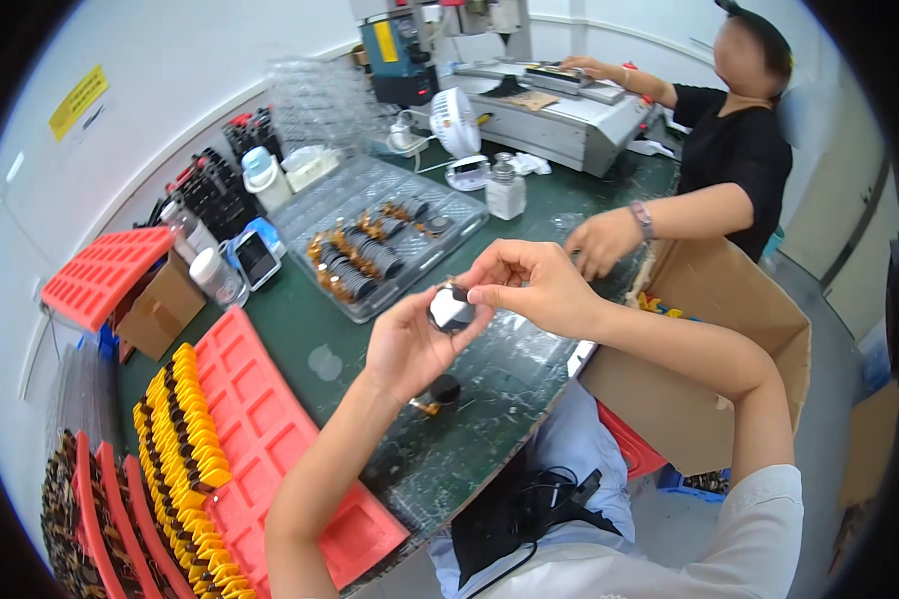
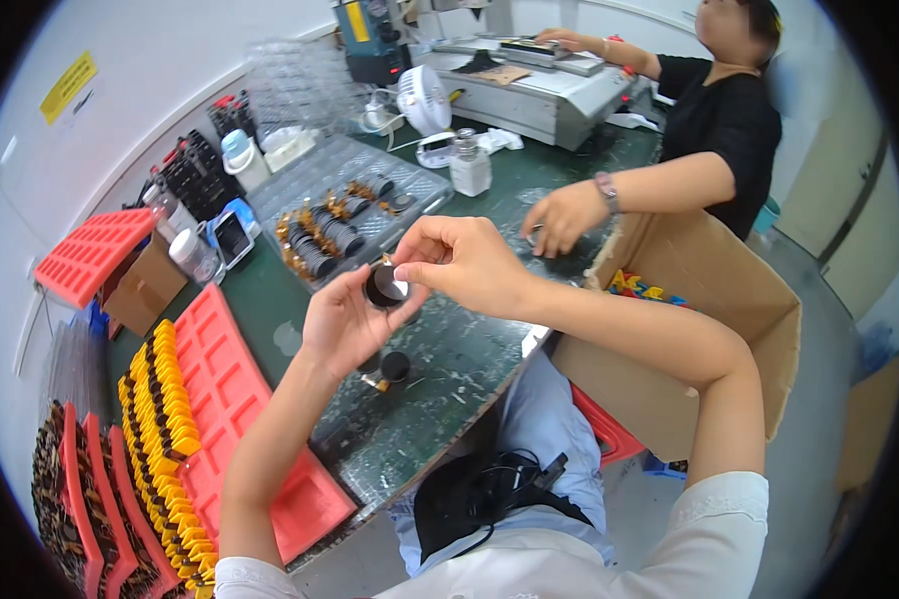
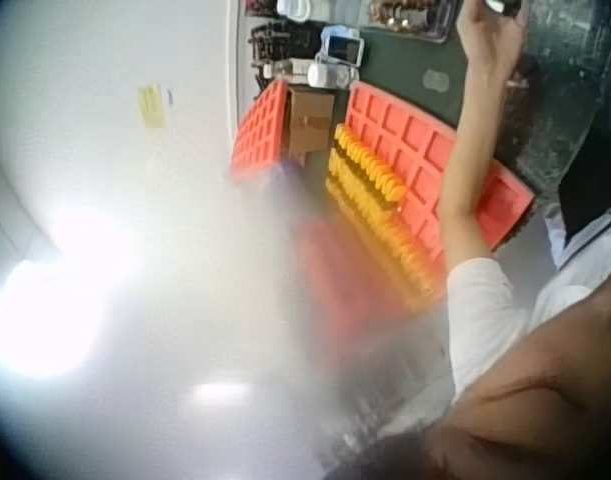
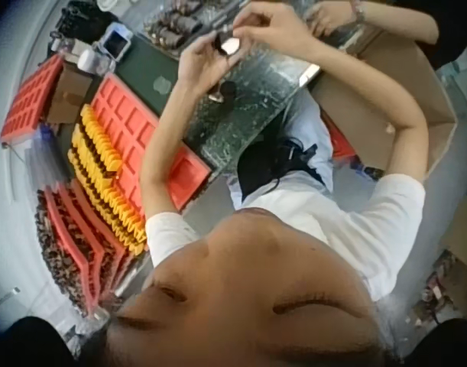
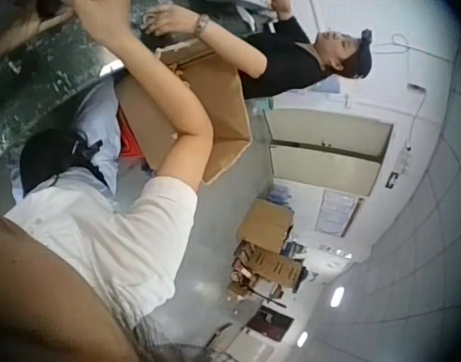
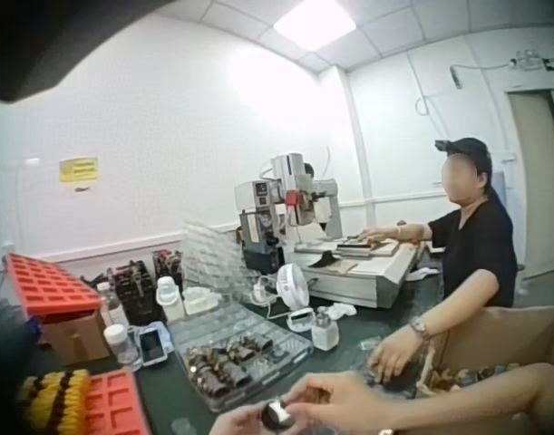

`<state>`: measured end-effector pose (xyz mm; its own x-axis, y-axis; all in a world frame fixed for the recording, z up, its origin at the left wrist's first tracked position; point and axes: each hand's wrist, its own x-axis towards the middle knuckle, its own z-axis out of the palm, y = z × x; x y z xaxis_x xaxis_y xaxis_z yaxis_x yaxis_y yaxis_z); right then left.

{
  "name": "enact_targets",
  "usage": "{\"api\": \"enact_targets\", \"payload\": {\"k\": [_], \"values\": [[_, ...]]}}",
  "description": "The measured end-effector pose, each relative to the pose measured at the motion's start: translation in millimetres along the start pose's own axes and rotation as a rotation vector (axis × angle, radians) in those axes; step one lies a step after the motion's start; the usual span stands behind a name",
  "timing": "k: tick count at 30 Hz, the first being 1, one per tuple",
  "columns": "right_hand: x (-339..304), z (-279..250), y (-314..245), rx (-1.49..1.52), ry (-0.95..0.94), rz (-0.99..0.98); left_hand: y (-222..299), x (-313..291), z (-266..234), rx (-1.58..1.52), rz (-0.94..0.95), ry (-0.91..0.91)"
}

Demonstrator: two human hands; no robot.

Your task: The person attaches plastic clips from a box onto circular electronic parts, places the clipped parts into a foam tray, and peels protective film to assemble circular component layers by hand.

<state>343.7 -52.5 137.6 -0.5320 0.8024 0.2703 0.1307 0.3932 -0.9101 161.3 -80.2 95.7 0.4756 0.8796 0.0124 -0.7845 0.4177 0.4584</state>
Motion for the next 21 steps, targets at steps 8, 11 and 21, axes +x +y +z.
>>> {"api": "enact_targets", "payload": {"k": [8,11,21], "values": [[-51,-68,7,-0.066,0.177,0.019,-58,49,57,0.073,-0.168,-0.086],[-70,-93,12,-0.050,0.239,0.002,-79,69,72,0.119,-0.217,-0.091],[-133,-173,39,-0.258,0.523,0.019,-164,156,99,0.218,-0.364,-0.103]]}}
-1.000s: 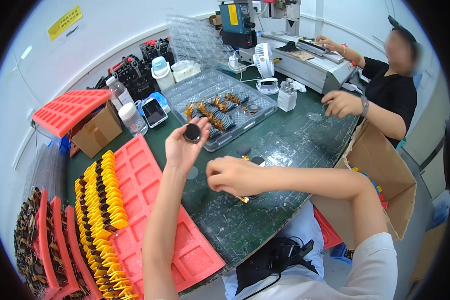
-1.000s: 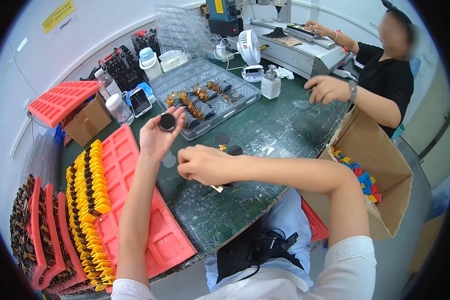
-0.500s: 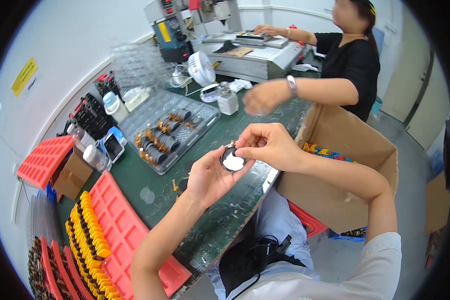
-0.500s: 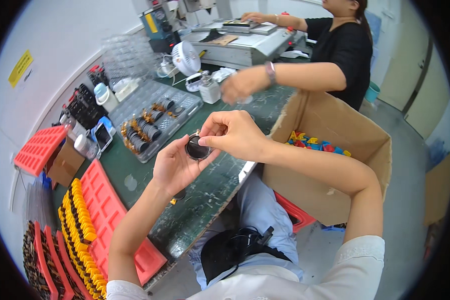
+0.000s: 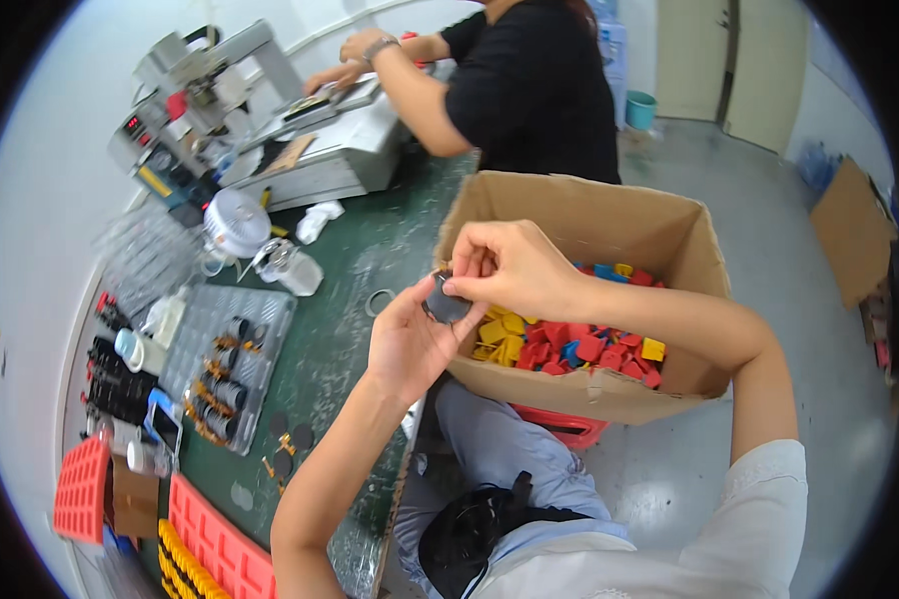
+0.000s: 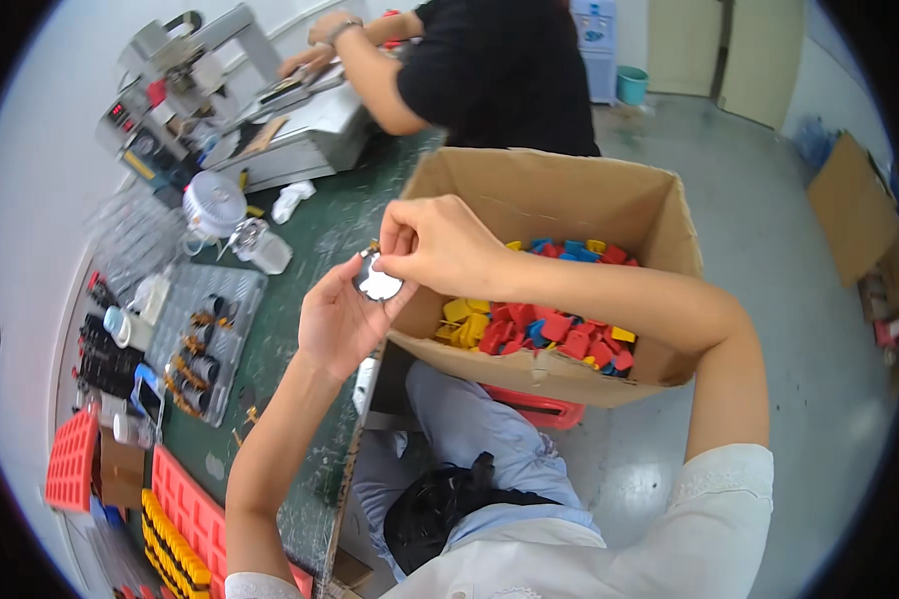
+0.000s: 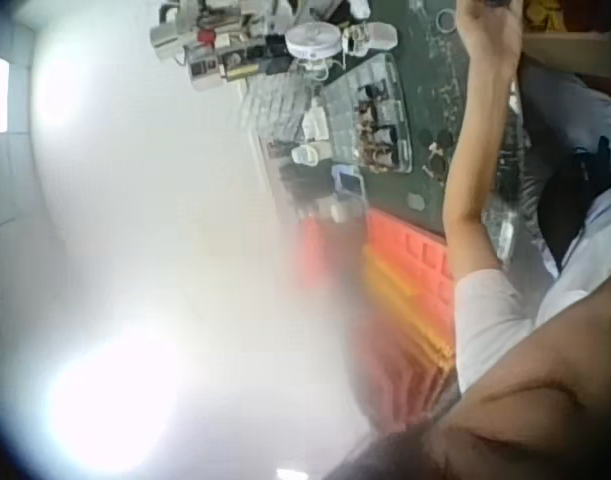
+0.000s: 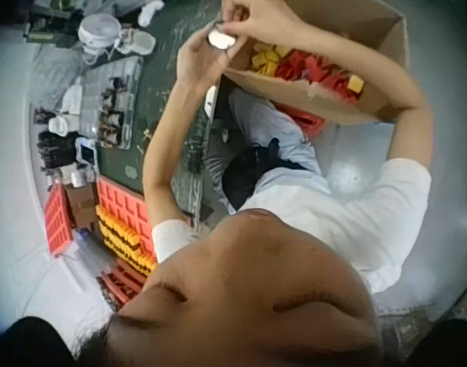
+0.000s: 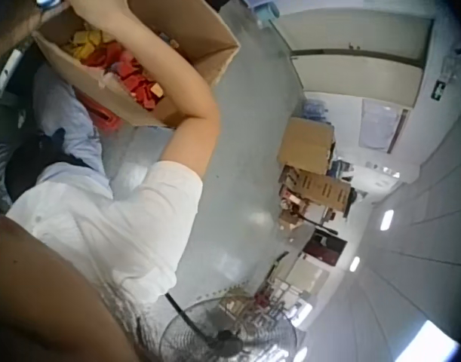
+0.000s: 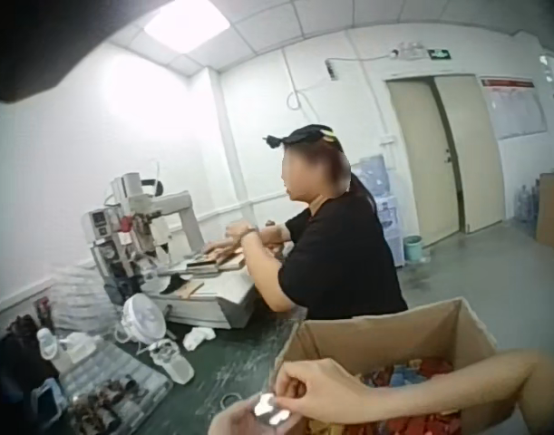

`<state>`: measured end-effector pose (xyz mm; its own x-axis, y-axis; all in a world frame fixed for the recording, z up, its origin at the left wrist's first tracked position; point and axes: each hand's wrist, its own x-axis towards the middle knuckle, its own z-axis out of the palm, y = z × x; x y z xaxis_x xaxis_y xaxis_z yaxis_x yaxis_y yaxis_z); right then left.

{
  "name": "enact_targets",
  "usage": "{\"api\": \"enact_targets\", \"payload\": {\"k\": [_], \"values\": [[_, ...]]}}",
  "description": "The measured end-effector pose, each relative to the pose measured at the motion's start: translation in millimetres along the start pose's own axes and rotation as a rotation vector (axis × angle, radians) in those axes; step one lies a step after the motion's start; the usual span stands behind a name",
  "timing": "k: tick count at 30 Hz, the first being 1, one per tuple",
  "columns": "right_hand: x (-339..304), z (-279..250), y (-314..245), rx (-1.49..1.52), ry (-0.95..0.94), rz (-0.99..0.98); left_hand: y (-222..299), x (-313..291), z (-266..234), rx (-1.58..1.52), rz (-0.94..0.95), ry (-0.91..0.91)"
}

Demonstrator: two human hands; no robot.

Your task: The person attaches plastic clips from a box onto circular electronic parts, places the clipped parts into a foam tray, and peels protective film to assemble circular component layers by hand.

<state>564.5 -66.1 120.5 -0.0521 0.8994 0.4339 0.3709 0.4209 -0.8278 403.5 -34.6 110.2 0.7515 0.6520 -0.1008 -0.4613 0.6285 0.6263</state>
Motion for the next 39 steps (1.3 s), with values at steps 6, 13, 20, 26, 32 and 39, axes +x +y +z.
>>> {"api": "enact_targets", "payload": {"k": [6,13,20,26,32,39], "values": [[13,-51,110,-0.182,0.174,0.264,-15,97,-2,0.264,-0.059,0.086],[-27,-14,198,-0.982,-0.517,0.581,-19,155,-40,0.123,-0.295,0.361],[-34,-15,195,-0.634,-0.338,0.427,-39,155,-50,0.452,-0.301,0.382],[-21,-48,196,0.119,-0.001,0.779,-40,152,-50,0.686,-0.302,0.427],[-8,-76,204,0.312,0.024,0.798,-46,152,-42,0.938,-0.250,0.399],[2,-74,181,0.334,-0.071,0.644,-46,153,-43,0.903,-0.215,0.424]]}}
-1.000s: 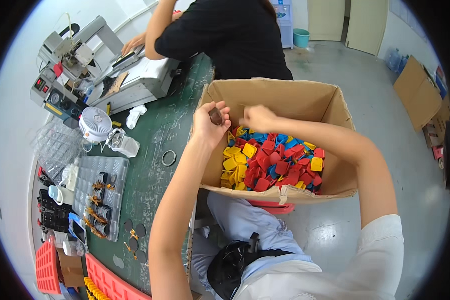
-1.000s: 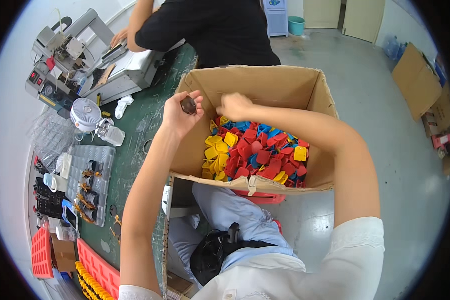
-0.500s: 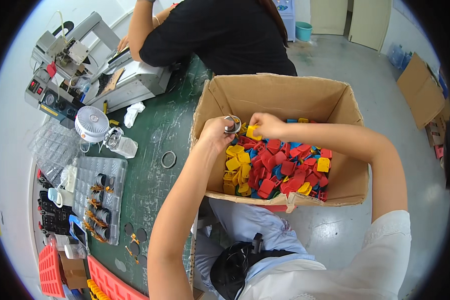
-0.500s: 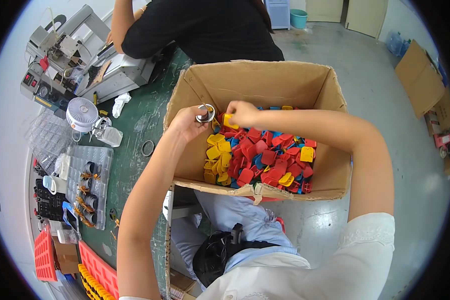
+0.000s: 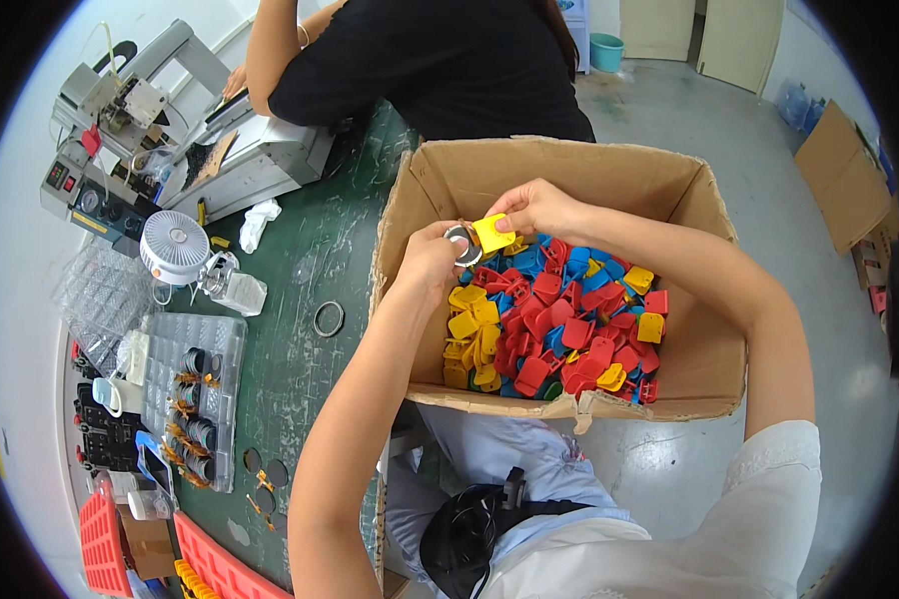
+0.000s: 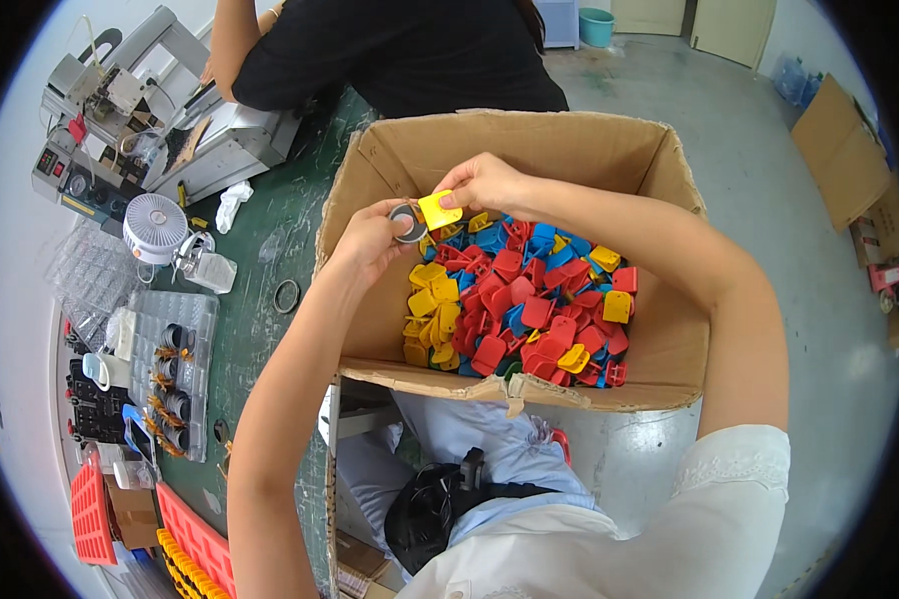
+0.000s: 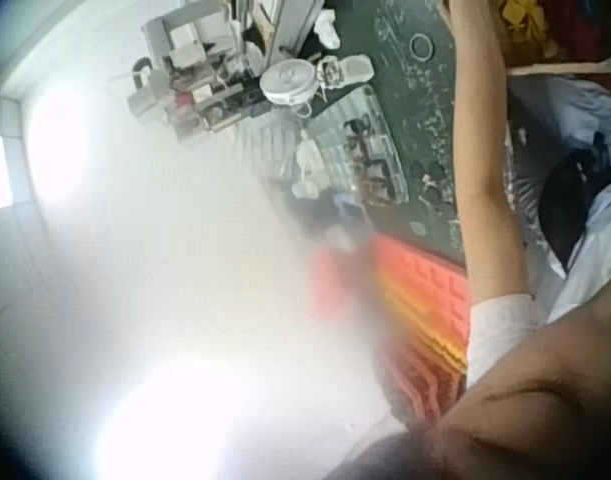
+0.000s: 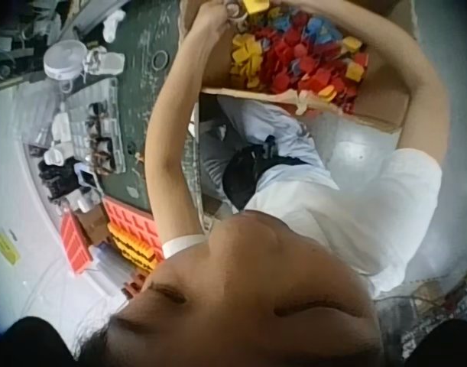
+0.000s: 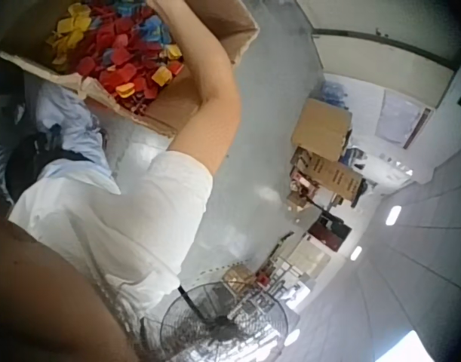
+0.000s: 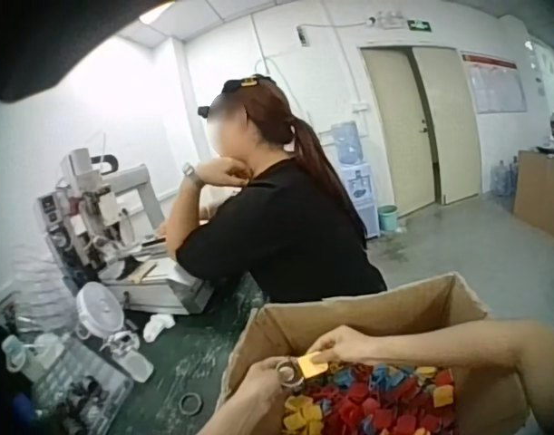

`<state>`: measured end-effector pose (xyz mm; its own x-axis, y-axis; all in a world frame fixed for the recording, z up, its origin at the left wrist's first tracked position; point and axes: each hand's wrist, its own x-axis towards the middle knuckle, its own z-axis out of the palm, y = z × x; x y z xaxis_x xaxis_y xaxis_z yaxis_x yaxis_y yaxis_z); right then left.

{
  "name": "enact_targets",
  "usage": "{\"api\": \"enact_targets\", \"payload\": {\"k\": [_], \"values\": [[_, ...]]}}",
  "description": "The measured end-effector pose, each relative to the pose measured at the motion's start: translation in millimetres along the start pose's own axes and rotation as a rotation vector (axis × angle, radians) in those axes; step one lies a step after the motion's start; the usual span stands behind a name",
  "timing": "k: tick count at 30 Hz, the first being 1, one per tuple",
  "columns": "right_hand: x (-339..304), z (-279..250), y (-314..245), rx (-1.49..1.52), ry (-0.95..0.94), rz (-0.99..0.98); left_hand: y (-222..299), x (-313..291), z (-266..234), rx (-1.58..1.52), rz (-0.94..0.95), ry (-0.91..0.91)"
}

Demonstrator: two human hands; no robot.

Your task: The person attaches plastic clips from a box onto circular electronic parts, places the clipped parts into a foam tray, and peels protective film to assemble circular component layers by hand.

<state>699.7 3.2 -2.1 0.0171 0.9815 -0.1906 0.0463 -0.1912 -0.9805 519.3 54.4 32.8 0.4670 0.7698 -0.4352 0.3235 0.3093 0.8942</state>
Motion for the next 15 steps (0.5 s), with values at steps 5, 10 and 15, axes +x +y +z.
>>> {"api": "enact_targets", "payload": {"k": [5,10,15], "values": [[-4.8,5.4,-5.1,-0.053,-0.001,-0.013,2.6,-4.6,0.8,0.047,-0.005,-0.061],[-6.3,5.3,-5.8,-0.041,-0.008,-0.006,2.1,-2.5,0.6,0.048,0.005,-0.084],[-4.7,6.4,-2.9,-0.024,-0.009,0.012,2.9,-2.7,1.6,0.081,0.003,-0.055]]}}
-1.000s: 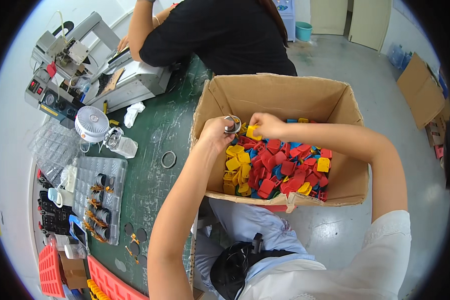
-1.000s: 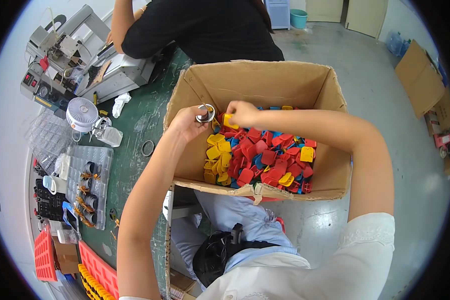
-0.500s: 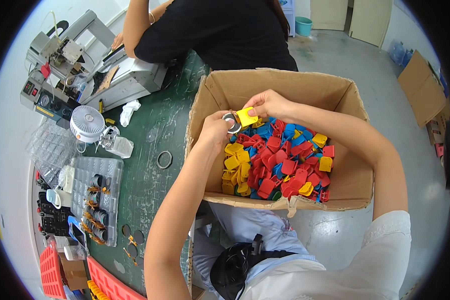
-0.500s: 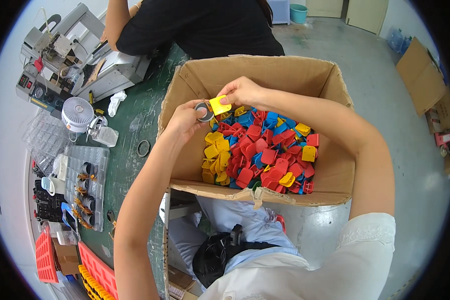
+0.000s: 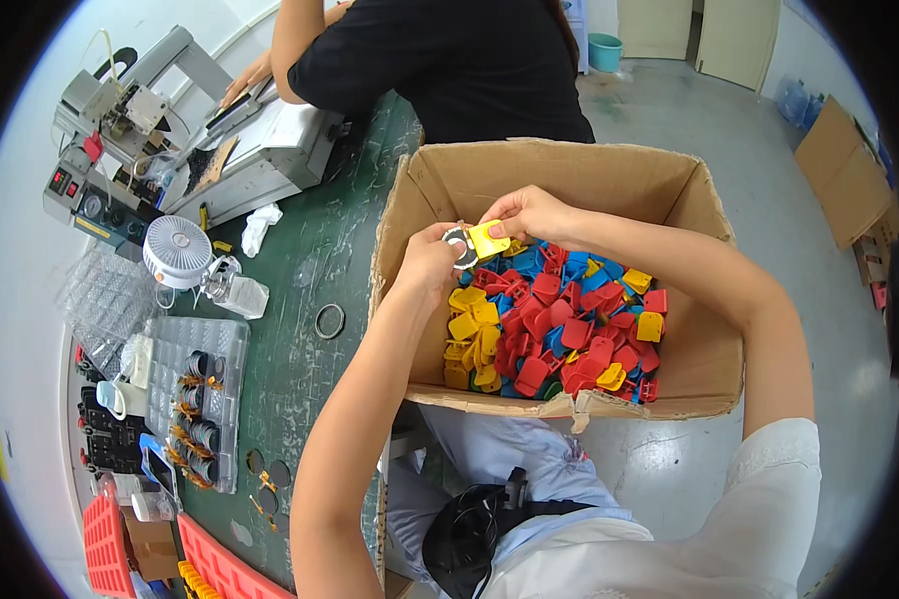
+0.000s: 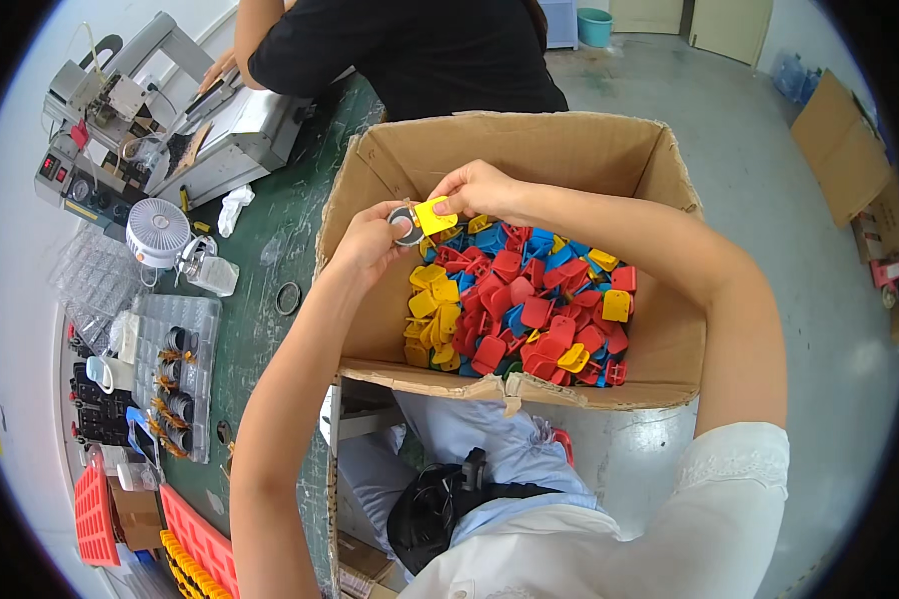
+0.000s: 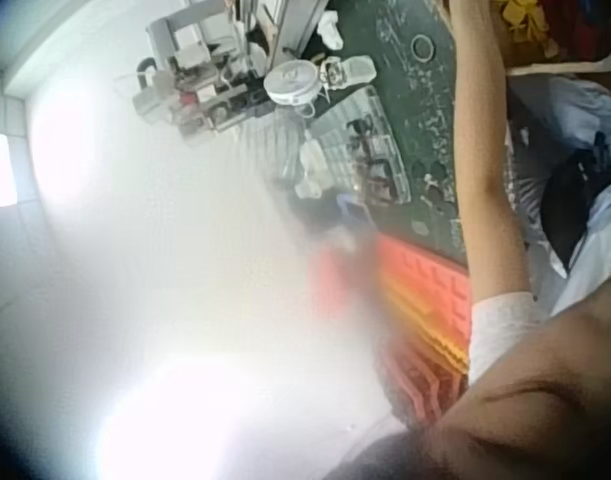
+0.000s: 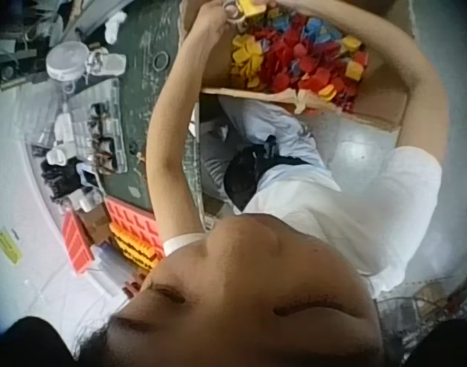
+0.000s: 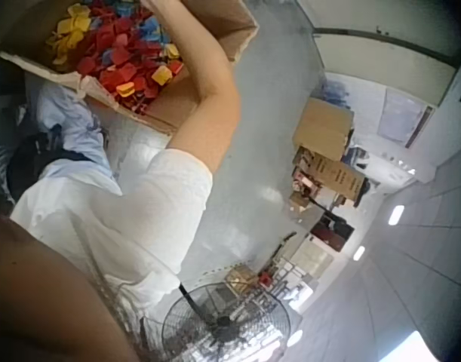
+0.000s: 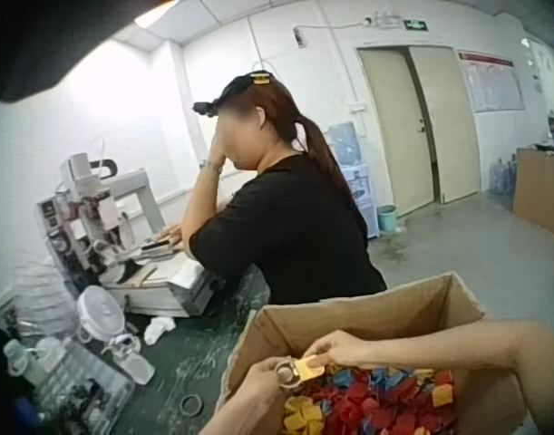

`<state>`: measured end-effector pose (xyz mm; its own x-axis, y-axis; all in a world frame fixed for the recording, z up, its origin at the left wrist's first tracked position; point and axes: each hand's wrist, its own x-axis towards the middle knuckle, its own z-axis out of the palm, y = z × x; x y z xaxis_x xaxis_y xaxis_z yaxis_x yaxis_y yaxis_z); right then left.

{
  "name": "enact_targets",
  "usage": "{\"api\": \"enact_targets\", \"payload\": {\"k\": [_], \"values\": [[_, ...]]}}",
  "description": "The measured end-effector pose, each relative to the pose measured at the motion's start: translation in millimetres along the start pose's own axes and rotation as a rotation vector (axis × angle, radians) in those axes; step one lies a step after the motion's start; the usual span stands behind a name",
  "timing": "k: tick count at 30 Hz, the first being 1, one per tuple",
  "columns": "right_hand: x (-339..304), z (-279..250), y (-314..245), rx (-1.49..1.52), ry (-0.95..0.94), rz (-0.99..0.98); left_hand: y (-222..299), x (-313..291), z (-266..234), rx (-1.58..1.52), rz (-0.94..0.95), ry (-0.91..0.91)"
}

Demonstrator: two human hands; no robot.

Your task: The person attaches plastic clips from a box onto circular electronic parts, places the clipped parts into a foam tray, and peels protective film to assemble circular component layers by hand.

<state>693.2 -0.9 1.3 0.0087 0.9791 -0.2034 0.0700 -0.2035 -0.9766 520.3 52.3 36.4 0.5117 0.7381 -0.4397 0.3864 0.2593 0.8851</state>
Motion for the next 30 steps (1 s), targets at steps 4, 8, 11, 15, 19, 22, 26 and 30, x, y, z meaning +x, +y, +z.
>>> {"api": "enact_targets", "payload": {"k": [4,8,11,15,19,22,26,30], "values": [[6,3,16,0.236,-0.060,0.023,-3,4,-5,-0.029,0.015,0.021],[5,19,43,0.198,-0.118,0.126,-1,1,-5,-0.107,0.146,0.129],[1,29,69,-0.557,-0.498,-0.274,6,-4,2,-0.132,0.188,0.169],[-25,45,83,-1.257,-0.573,-0.592,8,-5,-5,-0.073,0.190,0.058],[-31,45,75,-1.444,-0.545,-0.451,12,-10,-2,-0.154,0.205,-0.032],[-31,48,77,-1.490,-0.568,-0.386,14,-13,0,-0.143,0.180,-0.035],[-30,49,89,-1.488,-0.468,-0.488,11,-10,-3,-0.119,0.147,-0.114],[-20,45,89,-1.416,-0.432,-0.568,11,-12,-2,-0.120,0.071,-0.113]]}}
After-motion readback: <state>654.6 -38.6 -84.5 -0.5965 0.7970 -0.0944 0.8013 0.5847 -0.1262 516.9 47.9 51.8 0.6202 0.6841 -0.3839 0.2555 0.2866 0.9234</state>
